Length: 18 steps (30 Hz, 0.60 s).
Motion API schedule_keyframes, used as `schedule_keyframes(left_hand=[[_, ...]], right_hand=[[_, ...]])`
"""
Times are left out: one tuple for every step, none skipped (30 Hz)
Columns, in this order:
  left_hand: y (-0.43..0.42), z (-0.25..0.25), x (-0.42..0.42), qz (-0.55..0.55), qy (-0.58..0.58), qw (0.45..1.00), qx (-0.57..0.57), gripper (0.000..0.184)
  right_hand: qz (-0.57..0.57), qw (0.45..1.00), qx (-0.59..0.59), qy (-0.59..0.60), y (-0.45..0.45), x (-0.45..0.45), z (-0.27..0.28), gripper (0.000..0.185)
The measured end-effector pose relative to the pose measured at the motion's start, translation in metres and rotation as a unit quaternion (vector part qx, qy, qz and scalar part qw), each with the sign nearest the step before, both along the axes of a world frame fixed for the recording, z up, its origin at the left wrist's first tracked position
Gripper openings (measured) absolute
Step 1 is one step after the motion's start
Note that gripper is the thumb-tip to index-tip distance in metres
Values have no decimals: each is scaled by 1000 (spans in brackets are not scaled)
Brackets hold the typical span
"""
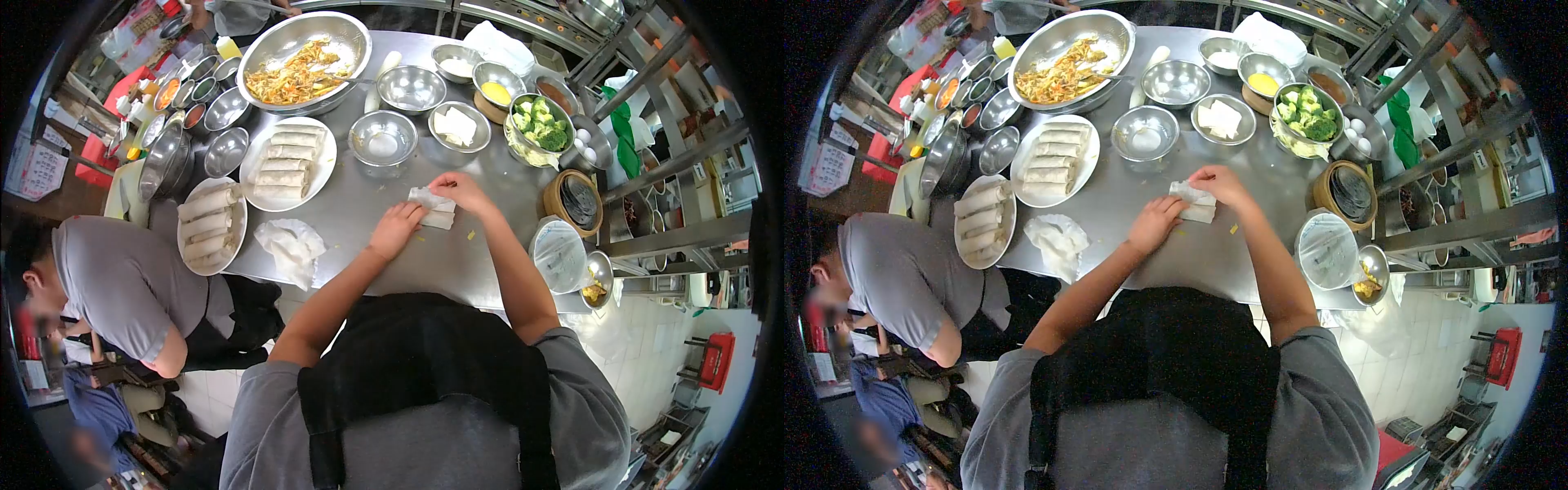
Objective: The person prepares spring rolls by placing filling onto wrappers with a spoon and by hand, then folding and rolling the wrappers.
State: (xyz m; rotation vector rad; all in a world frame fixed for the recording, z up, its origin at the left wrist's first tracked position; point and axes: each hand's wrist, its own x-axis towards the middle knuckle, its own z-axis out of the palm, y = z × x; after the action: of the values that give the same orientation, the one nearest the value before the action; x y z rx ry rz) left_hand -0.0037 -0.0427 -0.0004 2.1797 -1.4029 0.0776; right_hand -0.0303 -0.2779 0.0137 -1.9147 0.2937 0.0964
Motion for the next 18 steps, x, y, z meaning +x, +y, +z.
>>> schedule_keyframes(left_hand=[[0,0,0,-1,10,1000,2,41],[0,1,0,-1,19,1000,5,40],[-1,2,1,-2,17,1000,8,39],[0,4,1,-2,15,1000,12,39],[1,5,-1,-1,15,1000,17,39],[1,3,0,2,8,1000,18,40],[0,-2,0,5,1,1000,18,40],[-1,-4,0,6,-6,1000,19,41],[-1,-3,0,6,-1,1000,18,41],[0,-2,-1,6,3,1000,17,41],[0,-1,-1,5,7,1000,16,42],[1,0,-2,9,6,1000,16,42],[1,0,-3,12,6,1000,16,42],[0,0,-4,14,7,1000,15,42],[-1,-1,-5,18,1,1000,5,42],[-1,-3,-6,20,-4,1000,-5,42],[-1,-5,-7,23,-9,1000,-16,42],[-1,-5,-7,23,-10,1000,-17,43]], right_hand=[[-31,999,1,-24,0,0,-7,22],[-63,997,2,-48,-2,1,-13,19],[-94,983,-115,-105,2,6,-8,18],[-123,953,-228,-160,12,13,2,18],[-150,905,-336,-212,23,20,13,21],[-111,904,-354,-211,33,30,25,24],[-73,901,-372,-210,42,43,39,27],[-36,897,-389,-209,49,57,46,31],[2,891,-418,-178,56,70,47,32],[39,882,-447,-147,61,85,46,33],[75,869,-474,-116,66,98,46,34],[90,852,-508,-90,71,111,40,34],[103,833,-540,-64,75,123,35,34],[117,811,-572,-36,76,131,29,34],[117,841,-527,-24,78,133,35,34],[116,869,-481,-11,78,134,40,33],[115,894,-434,2,76,133,46,33],[81,936,-341,-7,68,138,42,33]])
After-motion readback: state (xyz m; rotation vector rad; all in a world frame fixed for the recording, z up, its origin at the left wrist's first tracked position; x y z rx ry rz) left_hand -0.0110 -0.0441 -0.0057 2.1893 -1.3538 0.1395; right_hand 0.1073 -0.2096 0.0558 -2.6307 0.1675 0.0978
